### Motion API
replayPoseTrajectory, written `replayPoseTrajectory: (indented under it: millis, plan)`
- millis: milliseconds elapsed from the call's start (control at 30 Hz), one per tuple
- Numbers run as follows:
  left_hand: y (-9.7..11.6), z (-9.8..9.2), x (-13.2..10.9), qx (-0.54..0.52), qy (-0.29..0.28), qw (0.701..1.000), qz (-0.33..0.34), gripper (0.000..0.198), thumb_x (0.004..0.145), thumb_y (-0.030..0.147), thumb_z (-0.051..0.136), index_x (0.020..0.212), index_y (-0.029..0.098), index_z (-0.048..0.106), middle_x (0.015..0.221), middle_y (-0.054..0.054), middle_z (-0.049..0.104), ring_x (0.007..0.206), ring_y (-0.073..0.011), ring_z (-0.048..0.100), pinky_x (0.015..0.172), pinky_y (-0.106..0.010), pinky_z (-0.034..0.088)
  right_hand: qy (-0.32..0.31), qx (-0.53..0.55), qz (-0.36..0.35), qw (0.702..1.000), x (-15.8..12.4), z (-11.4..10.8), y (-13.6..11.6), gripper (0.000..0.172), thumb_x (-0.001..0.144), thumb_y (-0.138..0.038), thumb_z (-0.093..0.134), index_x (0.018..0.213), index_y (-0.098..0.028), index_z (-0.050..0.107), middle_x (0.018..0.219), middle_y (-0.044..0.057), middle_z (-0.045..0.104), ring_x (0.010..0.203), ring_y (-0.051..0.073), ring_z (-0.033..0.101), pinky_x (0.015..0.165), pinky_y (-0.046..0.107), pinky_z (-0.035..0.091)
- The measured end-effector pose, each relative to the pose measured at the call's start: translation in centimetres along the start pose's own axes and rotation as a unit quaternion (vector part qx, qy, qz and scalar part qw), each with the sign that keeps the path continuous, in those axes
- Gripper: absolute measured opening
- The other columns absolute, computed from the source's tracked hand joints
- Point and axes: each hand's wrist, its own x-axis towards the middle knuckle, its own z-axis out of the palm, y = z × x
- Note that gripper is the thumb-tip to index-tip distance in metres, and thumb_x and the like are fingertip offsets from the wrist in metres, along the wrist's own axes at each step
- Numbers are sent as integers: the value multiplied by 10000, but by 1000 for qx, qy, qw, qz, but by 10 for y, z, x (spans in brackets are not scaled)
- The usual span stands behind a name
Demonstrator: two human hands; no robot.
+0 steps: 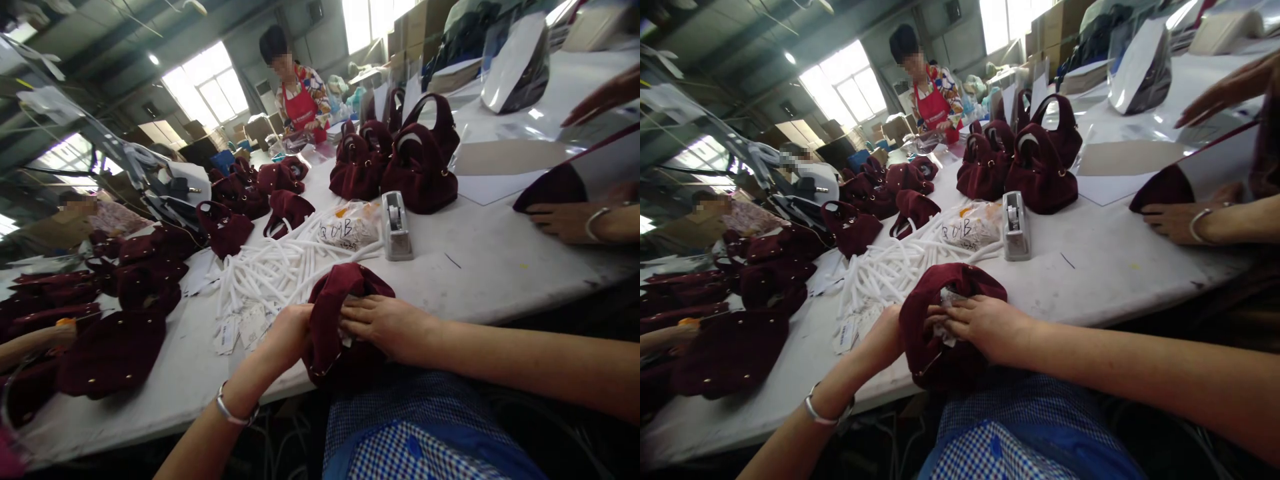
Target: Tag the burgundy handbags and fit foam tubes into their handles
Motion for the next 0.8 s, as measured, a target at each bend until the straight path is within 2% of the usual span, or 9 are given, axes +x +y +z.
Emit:
replayPoseTrajectory:
  millis: [67, 200, 267, 367, 500, 633, 733, 800]
  plan:
    - [0, 5, 7, 56, 8, 998, 8, 211, 848, 146, 569, 954, 192, 745, 1011, -77, 771, 866, -228, 724, 784, -309, 566, 37, 26, -9, 999, 0, -1, 4, 518, 892, -173, 629, 1400, -105, 551, 1428, 173, 544, 1393, 338, 416, 1142, 516, 387]
    - [5, 10, 15, 123, -4, 992, 7, 332, 791, 210, 660, 1119, 212, 714, 1097, -88, 755, 930, -262, 710, 837, -351, 574, 109, 145, -31, 983, -16, -13, 10, 279, 1008, -212, 515, 1230, -142, 669, 1192, 112, 694, 1165, 203, 620, 1043, 337, 497]
    - [7, 10, 16, 142, -21, 990, -4, 381, 774, 245, 685, 1153, 214, 707, 1066, -95, 756, 934, -289, 701, 855, -393, 569, 163, 185, -13, 969, -33, -20, 12, 253, 1009, -238, 543, 1221, -173, 666, 1166, 90, 696, 1106, 177, 638, 997, 303, 520]
    - [9, 9, 17, 142, -35, 989, -11, 382, 776, 247, 677, 1155, 217, 711, 1016, -93, 754, 944, -300, 694, 862, -407, 564, 242, 163, 48, 955, -62, -19, 16, 312, 986, -205, 582, 1297, -206, 616, 1238, 95, 664, 1156, 197, 607, 1012, 339, 511]
    - [10, 10, 17, 139, -46, 989, 4, 354, 792, 234, 656, 1141, 218, 712, 1029, -90, 743, 1004, -298, 679, 880, -396, 560, 208, 101, 52, 972, -81, 2, 17, 374, 995, -191, 548, 1366, -230, 572, 1334, 101, 610, 1152, 205, 594, 991, 355, 522]
    - [10, 10, 17, 163, -49, 985, 13, 388, 814, 225, 640, 1200, 228, 682, 1078, -94, 732, 1026, -304, 672, 899, -424, 556, 219, 40, 37, 974, -70, 11, 15, 348, 990, -220, 567, 1336, -232, 606, 1241, 86, 657, 1012, 193, 615, 900, 339, 540]
    - [9, 12, 19, 186, -59, 981, 10, 466, 823, 224, 643, 1288, 248, 626, 1118, -96, 722, 1025, -296, 672, 921, -437, 547, 266, 32, 13, 963, -51, 2, 12, 239, 991, -259, 583, 1208, -222, 677, 1045, 51, 718, 949, 195, 609, 872, 350, 514]
    - [6, 16, 20, 183, -60, 981, 9, 484, 835, 240, 643, 1317, 245, 597, 1144, -104, 711, 1031, -290, 668, 923, -431, 542, 279, 67, 27, 958, -36, -7, 8, 171, 994, -282, 583, 1080, -208, 710, 922, 36, 720, 919, 194, 613, 875, 354, 493]
